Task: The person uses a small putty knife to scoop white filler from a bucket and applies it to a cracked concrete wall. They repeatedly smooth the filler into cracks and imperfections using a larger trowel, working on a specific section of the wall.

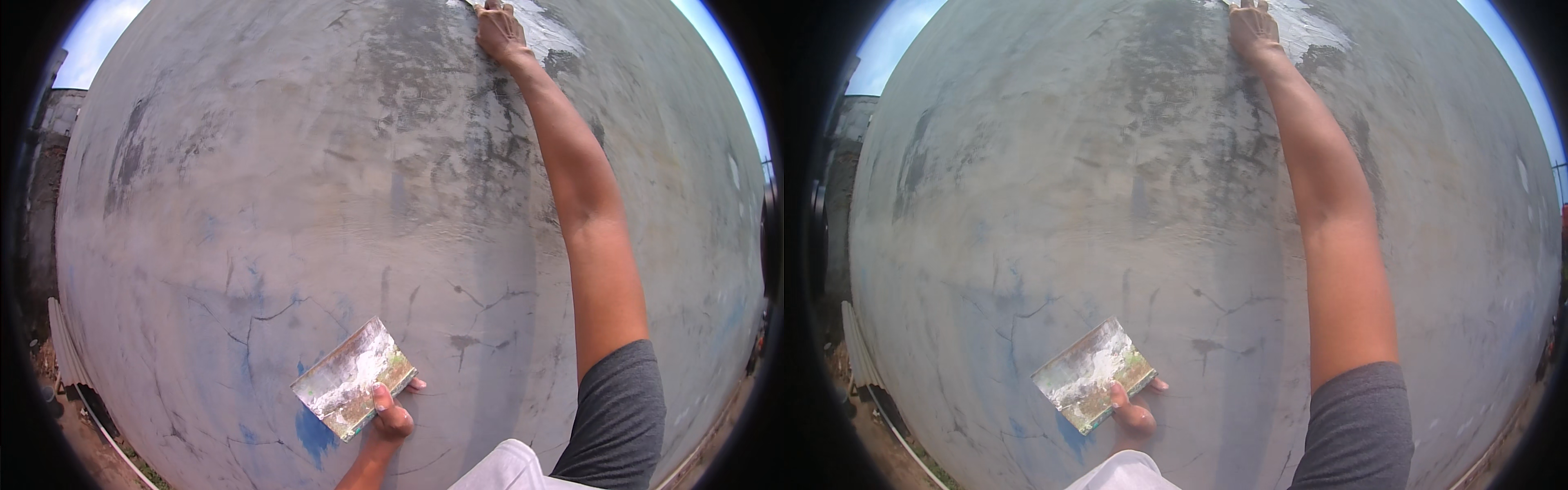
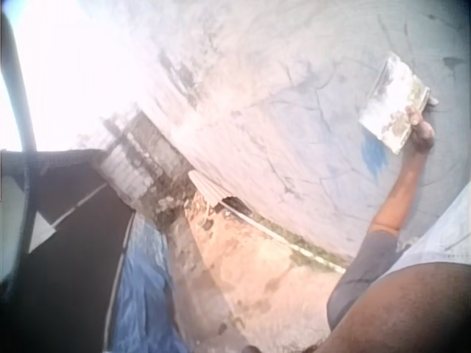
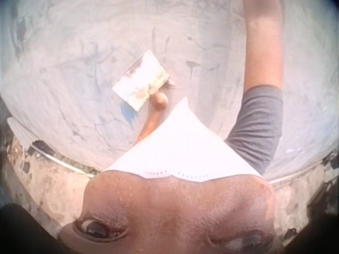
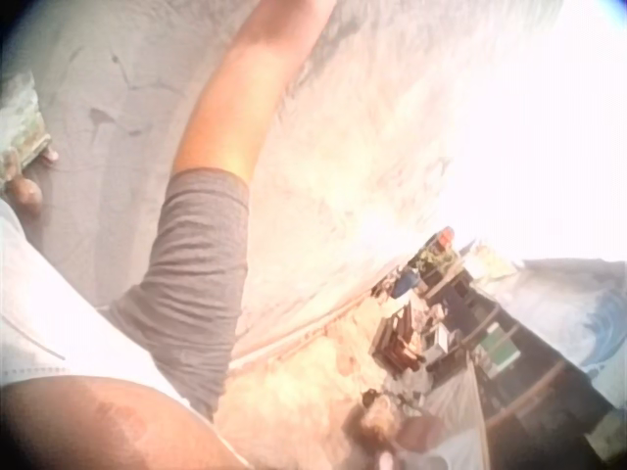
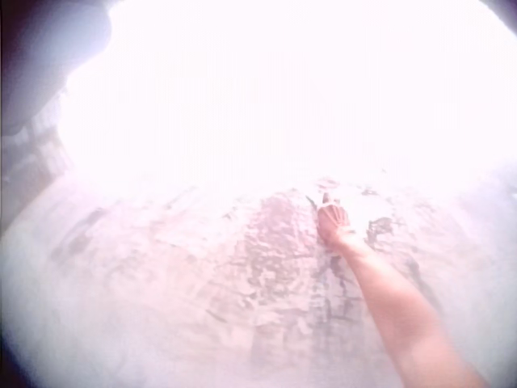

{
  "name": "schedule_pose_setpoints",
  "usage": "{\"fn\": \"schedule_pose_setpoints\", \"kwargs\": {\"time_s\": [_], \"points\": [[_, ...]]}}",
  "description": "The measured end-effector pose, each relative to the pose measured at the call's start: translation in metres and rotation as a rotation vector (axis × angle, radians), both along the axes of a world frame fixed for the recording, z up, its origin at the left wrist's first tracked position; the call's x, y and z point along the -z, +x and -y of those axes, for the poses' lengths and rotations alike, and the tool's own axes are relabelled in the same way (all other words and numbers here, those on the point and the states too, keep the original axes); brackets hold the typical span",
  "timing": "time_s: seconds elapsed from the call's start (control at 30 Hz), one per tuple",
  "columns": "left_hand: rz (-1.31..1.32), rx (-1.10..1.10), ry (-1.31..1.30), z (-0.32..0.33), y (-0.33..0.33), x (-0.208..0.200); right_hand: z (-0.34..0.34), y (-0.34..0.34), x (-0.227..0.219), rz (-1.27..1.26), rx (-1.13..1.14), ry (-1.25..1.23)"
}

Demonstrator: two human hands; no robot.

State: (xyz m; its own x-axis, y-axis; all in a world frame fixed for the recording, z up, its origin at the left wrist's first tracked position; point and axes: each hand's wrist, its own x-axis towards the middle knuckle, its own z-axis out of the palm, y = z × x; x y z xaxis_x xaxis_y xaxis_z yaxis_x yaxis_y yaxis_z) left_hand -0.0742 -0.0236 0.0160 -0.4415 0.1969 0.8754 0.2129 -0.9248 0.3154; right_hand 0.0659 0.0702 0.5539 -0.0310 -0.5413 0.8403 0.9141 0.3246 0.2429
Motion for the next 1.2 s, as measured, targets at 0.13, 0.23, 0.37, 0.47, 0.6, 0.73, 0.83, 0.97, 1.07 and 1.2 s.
{"fn": "schedule_pose_setpoints", "kwargs": {"time_s": [0.13, 0.23, 0.37, 0.47, 0.6, 0.73, 0.83, 0.97, 1.07, 1.2], "points": [[0.008, 0.008, -0.011, 0.002, -0.001, 0.002, 0.025, -0.002, 0.020, 0.006, 0.136, -0.130], [0.011, -0.017, -0.037, 0.002, -0.001, 0.006, 0.029, -0.001, 0.026, 0.007, 0.083, -0.127], [-0.004, -0.012, -0.070, 0.004, -0.002, 0.004, 0.021, 0.007, 0.015, -0.017, 0.004, -0.160], [-0.002, -0.015, -0.043, 0.001, -0.003, 0.006, 0.022, 0.010, 0.012, 0.020, 0.015, -0.210], [0.049, 0.036, -0.009, -0.002, -0.001, 0.005, 0.032, 0.005, 0.026, 0.027, 0.219, -0.132], [-0.013, 0.065, -0.074, -0.001, -0.007, 0.008, 0.049, -0.003, 0.048, 0.073, 0.333, -0.212], [-0.095, -0.020, -0.105, 0.005, -0.010, 0.007, 0.062, 0.003, 0.046, 0.084, 0.195, -0.295], [-0.067, -0.031, -0.111, 0.005, -0.010, 0.009, 0.069, 0.013, 0.011, 0.039, 0.082, -0.286], [-0.087, 0.004, -0.120, 0.005, -0.005, 0.006, 0.006, 0.043, -0.048, 0.062, 0.109, -0.179], [-0.092, 0.042, -0.122, 0.000, -0.008, 0.008, -0.035, 0.054, -0.081, 0.074, 0.137, -0.040]]}}
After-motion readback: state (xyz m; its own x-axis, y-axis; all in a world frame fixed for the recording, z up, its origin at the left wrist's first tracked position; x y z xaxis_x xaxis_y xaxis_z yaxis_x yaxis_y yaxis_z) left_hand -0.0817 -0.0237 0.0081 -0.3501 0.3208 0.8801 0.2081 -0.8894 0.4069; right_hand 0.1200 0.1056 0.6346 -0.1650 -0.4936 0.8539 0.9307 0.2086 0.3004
